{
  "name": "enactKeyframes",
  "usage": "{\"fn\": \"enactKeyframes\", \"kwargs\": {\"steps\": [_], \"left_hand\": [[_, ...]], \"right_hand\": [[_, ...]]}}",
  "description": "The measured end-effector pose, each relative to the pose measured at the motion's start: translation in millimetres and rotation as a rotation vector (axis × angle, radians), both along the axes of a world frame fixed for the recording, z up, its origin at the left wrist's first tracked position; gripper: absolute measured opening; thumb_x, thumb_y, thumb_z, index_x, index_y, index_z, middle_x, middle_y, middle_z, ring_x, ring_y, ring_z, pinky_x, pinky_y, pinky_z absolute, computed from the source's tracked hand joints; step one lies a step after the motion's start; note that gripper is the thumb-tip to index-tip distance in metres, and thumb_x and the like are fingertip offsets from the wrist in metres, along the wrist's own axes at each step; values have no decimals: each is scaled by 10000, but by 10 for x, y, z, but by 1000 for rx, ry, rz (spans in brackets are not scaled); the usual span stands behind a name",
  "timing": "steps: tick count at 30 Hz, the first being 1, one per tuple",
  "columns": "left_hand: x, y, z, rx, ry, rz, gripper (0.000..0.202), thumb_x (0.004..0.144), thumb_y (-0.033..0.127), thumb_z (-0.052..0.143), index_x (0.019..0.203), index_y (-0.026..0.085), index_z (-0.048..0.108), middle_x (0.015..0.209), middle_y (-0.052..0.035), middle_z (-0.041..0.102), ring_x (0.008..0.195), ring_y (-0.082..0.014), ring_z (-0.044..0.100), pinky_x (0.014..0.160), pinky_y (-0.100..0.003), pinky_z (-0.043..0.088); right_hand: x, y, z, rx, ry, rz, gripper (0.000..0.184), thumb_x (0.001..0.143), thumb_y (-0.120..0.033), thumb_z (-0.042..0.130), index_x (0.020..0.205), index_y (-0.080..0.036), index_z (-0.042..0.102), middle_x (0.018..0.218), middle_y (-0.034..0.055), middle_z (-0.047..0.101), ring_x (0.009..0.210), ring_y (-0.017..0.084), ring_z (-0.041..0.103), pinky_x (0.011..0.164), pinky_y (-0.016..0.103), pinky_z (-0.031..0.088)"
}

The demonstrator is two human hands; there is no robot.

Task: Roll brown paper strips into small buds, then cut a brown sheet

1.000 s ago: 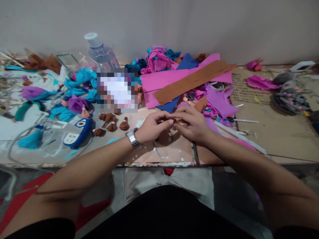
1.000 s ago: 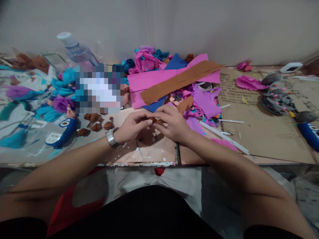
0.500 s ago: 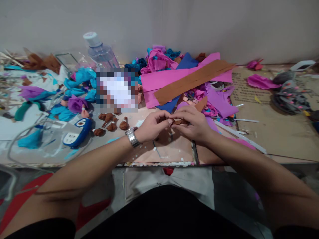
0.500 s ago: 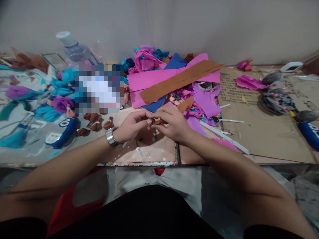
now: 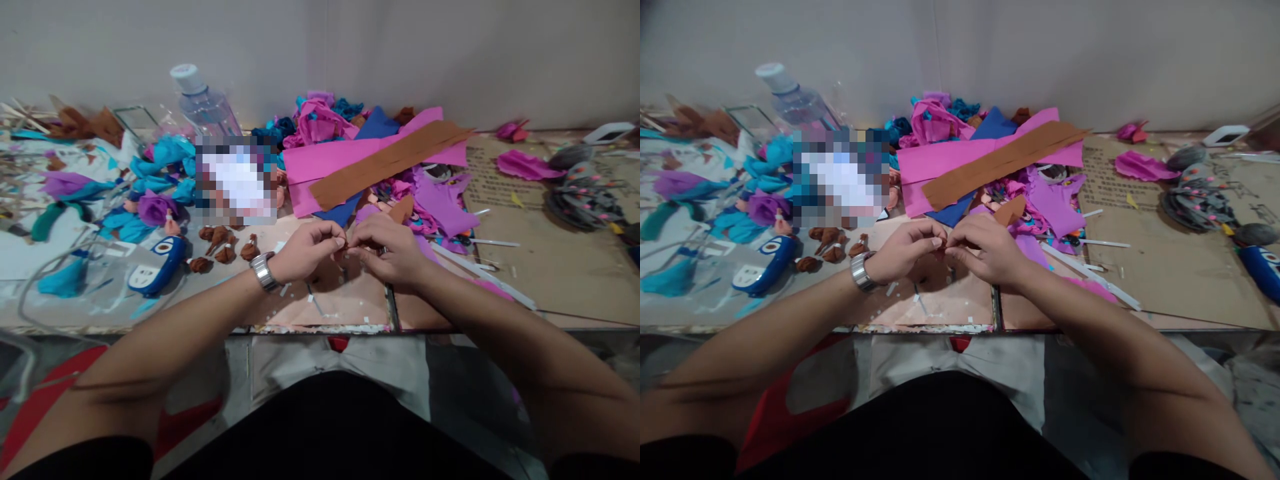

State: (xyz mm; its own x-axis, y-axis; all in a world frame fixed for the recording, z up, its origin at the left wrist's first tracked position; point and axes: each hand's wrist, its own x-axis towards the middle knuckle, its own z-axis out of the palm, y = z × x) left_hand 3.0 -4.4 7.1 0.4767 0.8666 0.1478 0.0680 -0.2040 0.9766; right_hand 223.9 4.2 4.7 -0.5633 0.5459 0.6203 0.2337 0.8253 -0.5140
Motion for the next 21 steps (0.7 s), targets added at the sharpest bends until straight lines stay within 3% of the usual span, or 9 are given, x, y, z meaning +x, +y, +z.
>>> {"fn": "enactKeyframes", "kwargs": {"steps": [4,10,13,17,21], "left_hand": [[-37,25,20,-6,61,-80,273,901,391,679,773,150,673,752,-26,653,690,-134,578,679,-258,458],[-95,45,27,-126,88,-244,240,916,378,680,847,149,661,762,-2,628,670,-115,543,638,-226,432],[-88,41,36,-127,86,-229,300,934,411,679,797,147,637,747,-9,631,673,-117,549,635,-226,436],[-43,18,60,-147,77,-198,362,946,491,672,851,142,681,755,-17,646,687,-127,566,646,-238,448],[-6,1,53,-138,51,-145,396,930,509,701,780,143,680,703,-12,637,661,-118,559,647,-237,443]], "right_hand": [[-4,-3,-17,-121,17,20,224,956,-433,736,933,-214,695,888,53,737,844,201,677,838,369,524],[11,33,-72,-134,-21,136,313,985,-417,702,1226,-220,741,1043,89,718,953,199,682,848,342,552],[9,42,-82,-134,-15,154,262,1008,-393,667,1190,-229,763,1031,87,694,947,195,675,853,349,562],[8,47,-90,-92,18,73,217,992,-351,690,1162,-233,755,1017,84,701,937,204,672,856,368,564],[16,54,-109,-52,42,7,216,965,-379,730,1119,-228,754,1006,79,717,922,208,680,837,369,558]]}}
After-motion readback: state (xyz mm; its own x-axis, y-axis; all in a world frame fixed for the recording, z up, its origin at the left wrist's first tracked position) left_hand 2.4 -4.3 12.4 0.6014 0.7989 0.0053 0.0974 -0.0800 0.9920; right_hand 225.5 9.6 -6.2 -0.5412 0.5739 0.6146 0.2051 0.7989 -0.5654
